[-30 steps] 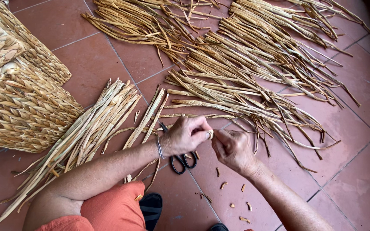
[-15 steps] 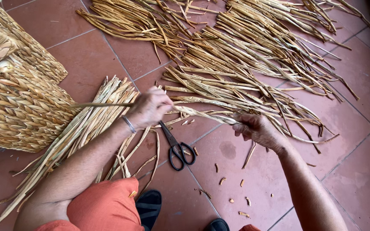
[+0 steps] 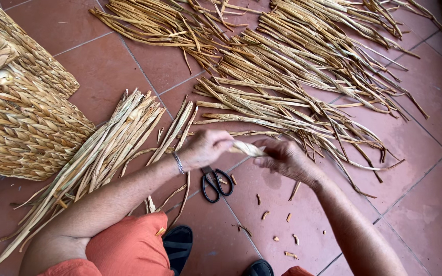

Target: The person sits on a tiled floor and prepares dried palm leaves for weaving. They use scissors to trim the ends of the leaves and peel off outer layers by hand. The prepared leaves are gathered into bundles.

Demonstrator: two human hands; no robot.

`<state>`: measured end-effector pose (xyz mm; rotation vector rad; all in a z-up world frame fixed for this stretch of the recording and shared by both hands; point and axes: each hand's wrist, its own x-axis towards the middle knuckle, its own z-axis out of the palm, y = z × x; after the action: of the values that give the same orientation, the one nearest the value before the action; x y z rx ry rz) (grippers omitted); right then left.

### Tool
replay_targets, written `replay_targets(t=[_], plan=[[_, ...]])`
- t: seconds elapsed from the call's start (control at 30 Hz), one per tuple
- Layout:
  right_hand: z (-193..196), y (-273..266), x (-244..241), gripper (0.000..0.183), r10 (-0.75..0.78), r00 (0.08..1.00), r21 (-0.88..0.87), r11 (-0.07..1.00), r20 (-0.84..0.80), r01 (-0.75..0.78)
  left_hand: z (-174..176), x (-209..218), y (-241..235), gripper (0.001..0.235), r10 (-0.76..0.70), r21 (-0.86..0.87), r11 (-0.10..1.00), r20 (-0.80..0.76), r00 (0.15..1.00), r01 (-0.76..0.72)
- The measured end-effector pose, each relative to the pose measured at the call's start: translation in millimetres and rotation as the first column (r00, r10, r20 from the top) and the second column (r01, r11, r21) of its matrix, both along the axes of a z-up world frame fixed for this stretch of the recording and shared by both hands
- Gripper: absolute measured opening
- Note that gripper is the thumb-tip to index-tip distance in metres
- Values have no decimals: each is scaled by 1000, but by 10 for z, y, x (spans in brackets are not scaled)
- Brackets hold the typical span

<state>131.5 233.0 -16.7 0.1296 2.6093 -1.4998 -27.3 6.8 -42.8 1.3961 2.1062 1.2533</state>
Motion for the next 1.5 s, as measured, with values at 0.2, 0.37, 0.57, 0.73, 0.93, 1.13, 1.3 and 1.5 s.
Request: replay_targets(t=[0.2, 0.37, 0.57, 0.73, 0.93, 1.13, 1.3, 1.5], plan=[[-72, 243, 56, 32, -172, 985, 124, 978, 21, 168, 183, -87, -159, 22, 45, -171, 983, -97, 994, -62], [-72, 259, -6, 37, -132, 988, 41, 991, 74, 129, 249, 16, -104, 33, -198, -32, 979, 70, 978, 201], [2, 101, -56, 34, -193, 981, -733, 667, 3, 133, 3, 15, 22, 24, 84, -179, 984, 388, 918, -14], [68, -340, -239, 34, -349, 936, -764, 595, 36, 251, -151, 155, 217, 29, 106, -20, 994, 406, 908, -107], [-112, -348, -497, 30, -551, 835, -824, 468, 11, 320, -28, 163, 389, 44, 118, -61, 993, 427, 896, -102], [-221, 152, -799, 21, -727, 686, -756, 436, 24, 489, 122, 246, 494, 52, 99, -85, 994, 420, 902, -70], [-398, 342, -966, 32, -788, 610, -754, 451, -84, 478, 265, 303, 571, 46, 114, -135, 989, 478, 871, -55], [-536, 666, -1083, 26, -864, 496, -654, 423, -83, 627, 194, 294, 610, 45, 66, -105, 994, 692, 719, 10]])
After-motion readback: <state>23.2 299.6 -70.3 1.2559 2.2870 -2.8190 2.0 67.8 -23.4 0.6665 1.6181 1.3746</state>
